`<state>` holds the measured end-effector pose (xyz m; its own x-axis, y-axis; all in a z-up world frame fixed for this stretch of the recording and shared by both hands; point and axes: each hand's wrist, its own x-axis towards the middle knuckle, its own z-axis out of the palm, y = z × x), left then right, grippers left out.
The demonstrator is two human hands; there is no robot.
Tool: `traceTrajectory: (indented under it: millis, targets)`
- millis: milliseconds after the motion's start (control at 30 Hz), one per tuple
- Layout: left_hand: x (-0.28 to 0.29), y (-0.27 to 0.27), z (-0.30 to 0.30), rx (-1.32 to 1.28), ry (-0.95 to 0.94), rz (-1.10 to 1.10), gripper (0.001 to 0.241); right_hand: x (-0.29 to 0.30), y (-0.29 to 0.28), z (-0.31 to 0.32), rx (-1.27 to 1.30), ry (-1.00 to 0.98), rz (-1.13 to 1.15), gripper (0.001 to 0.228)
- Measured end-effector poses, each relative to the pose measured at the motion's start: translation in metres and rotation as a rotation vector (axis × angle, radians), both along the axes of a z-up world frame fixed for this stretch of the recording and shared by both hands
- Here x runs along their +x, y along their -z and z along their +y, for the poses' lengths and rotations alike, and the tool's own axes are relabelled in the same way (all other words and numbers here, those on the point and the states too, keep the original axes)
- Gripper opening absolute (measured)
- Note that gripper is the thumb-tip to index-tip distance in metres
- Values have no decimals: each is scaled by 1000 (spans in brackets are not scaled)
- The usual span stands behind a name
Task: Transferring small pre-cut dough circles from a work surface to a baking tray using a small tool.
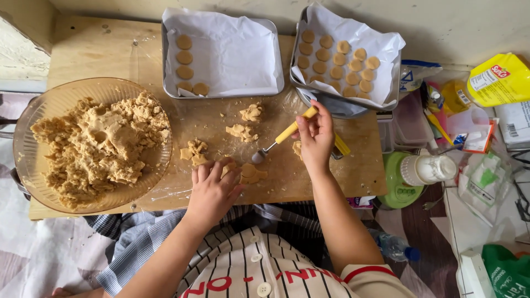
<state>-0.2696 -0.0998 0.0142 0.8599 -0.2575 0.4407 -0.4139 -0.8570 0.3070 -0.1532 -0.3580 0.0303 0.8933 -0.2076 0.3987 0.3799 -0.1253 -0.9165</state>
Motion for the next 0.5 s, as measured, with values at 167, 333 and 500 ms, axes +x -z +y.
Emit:
traceTrajectory:
  millis: [167, 333, 500]
  targets:
    - [0, 10, -2, 4, -19, 14, 37, 6, 13, 3, -19, -24, 3, 47]
    - [-1, 13, -2, 4, -35, -2, 31, 12, 14, 7, -25, -52, 14, 45]
    - [-2, 13, -3, 7, -43, -8, 26, 13, 7, 12, -8, -93, 51, 44]
